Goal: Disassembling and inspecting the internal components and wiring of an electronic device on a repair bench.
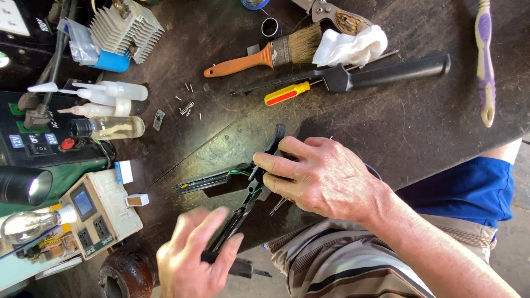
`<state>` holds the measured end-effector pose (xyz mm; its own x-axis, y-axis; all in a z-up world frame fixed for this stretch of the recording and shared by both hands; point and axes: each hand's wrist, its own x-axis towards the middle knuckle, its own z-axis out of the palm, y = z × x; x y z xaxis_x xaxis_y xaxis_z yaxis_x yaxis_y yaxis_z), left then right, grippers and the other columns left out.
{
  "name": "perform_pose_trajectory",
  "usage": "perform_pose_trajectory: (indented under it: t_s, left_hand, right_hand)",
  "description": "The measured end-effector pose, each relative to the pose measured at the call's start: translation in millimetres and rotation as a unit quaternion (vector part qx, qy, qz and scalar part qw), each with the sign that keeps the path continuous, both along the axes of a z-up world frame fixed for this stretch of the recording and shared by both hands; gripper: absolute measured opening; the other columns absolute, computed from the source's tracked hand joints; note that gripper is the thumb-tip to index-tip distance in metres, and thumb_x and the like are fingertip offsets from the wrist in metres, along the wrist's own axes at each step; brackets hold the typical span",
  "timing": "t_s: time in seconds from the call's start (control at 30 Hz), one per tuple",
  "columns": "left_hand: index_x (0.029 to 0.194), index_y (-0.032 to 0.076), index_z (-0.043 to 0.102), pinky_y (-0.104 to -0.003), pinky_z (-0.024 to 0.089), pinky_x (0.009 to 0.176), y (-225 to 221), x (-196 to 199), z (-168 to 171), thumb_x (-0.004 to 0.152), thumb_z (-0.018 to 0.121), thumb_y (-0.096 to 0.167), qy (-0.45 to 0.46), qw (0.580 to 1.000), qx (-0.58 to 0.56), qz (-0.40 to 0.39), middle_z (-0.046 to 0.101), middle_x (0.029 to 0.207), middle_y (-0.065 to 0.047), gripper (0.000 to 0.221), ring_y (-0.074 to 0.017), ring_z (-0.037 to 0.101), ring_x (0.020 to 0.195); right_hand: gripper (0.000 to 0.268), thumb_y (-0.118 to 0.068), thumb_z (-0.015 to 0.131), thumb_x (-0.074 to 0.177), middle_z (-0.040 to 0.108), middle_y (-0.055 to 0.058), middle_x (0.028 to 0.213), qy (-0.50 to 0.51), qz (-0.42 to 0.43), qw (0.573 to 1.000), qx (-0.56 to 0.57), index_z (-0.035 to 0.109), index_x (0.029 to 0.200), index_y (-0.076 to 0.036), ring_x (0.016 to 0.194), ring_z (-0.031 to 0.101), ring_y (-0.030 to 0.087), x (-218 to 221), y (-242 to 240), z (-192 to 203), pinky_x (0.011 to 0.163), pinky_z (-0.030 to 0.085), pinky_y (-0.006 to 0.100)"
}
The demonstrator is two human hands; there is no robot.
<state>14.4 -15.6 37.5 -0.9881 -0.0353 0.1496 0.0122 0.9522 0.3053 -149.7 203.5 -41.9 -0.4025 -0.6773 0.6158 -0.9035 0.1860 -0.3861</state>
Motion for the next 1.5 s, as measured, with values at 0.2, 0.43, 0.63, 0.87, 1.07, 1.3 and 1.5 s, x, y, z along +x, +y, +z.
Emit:
perform_pose_trajectory:
  t_s: [0.2,0.43,0.63,0.87,1.07,1.3,1.5]
  left_hand:
    - [0.117,0.02,0.067,-0.028,0.052,0.05,-12.5,-27.8,1.4,0.095,0.07,0.024,-0.089,0.982,-0.044,-0.163,0.07,0.092,0.007,0.022,-0.015,0.063,0.057]
    - [0.111,0.011,0.065,-0.029,0.051,0.05,-14.7,-33.6,-0.4,0.095,0.068,0.012,-0.124,0.974,0.034,-0.186,0.071,0.084,0.002,0.016,-0.0158,0.06,0.055]
    - [0.106,0.01,0.061,-0.033,0.051,0.05,-8.8,-36.4,-0.4,0.094,0.069,0.014,-0.15,0.973,0.029,-0.172,0.066,0.077,0.001,0.015,-0.0179,0.06,0.054]
    - [0.106,0.009,0.063,-0.027,0.058,0.059,-6.9,-34.3,0.3,0.095,0.068,0.01,-0.126,0.974,0.064,-0.176,0.068,0.094,0.001,0.012,-0.0147,0.067,0.072]
    - [0.122,0.013,0.068,-0.025,0.064,0.075,-12.3,-5.9,18.6,0.077,0.082,0.034,-0.133,0.983,0.108,0.061,0.081,0.101,0.002,0.052,-0.0096,0.076,0.069]
    - [0.123,-0.012,0.067,-0.032,0.058,0.088,-0.7,25.8,13.2,0.082,0.069,-0.005,-0.02,0.931,0.309,0.194,0.073,0.105,-0.023,0.041,-0.0267,0.07,0.099]
    - [0.107,-0.001,0.077,-0.022,0.057,0.07,29.4,19.6,13.6,0.081,0.076,0.012,0.01,0.958,0.171,0.228,0.078,0.083,-0.009,0.029,-0.0134,0.068,0.071]
  right_hand:
    - [0.011,-0.006,0.061,0.097,0.065,-0.003,0.125,0.005,-0.002,1.0,0.007,0.067,0.098,-0.016,0.085,0.056,0.021,0.7,-0.1,-1.9,0.047,0.04,0.032]
    - [0.013,-0.001,0.06,0.098,0.063,-0.001,0.125,0.007,0.0,1.0,0.002,0.065,0.097,-0.013,0.084,0.054,0.021,-0.1,0.0,-0.9,0.046,0.038,0.031]
    - [0.013,-0.003,0.059,0.099,0.064,-0.002,0.125,0.002,0.002,1.0,0.005,0.065,0.096,-0.014,0.083,0.054,0.021,-0.2,0.1,0.4,0.046,0.038,0.031]
    - [0.011,-0.004,0.061,0.098,0.064,-0.002,0.125,0.002,0.002,1.0,0.005,0.065,0.095,-0.014,0.083,0.054,0.02,-0.2,0.0,-0.2,0.047,0.038,0.031]
    - [0.011,-0.005,0.06,0.099,0.065,-0.002,0.126,-0.006,0.007,1.0,0.008,0.066,0.095,-0.014,0.086,0.056,0.022,0.1,0.5,0.2,0.047,0.04,0.032]
    - [0.012,-0.004,0.061,0.1,0.066,0.0,0.124,-0.01,0.012,1.0,-0.002,0.065,0.094,-0.013,0.086,0.057,0.021,-1.5,-0.4,3.8,0.046,0.042,0.032]
    - [0.011,-0.006,0.059,0.099,0.066,-0.001,0.126,-0.007,0.007,1.0,0.008,0.066,0.096,-0.014,0.085,0.056,0.021,-0.9,0.0,2.0,0.046,0.042,0.032]
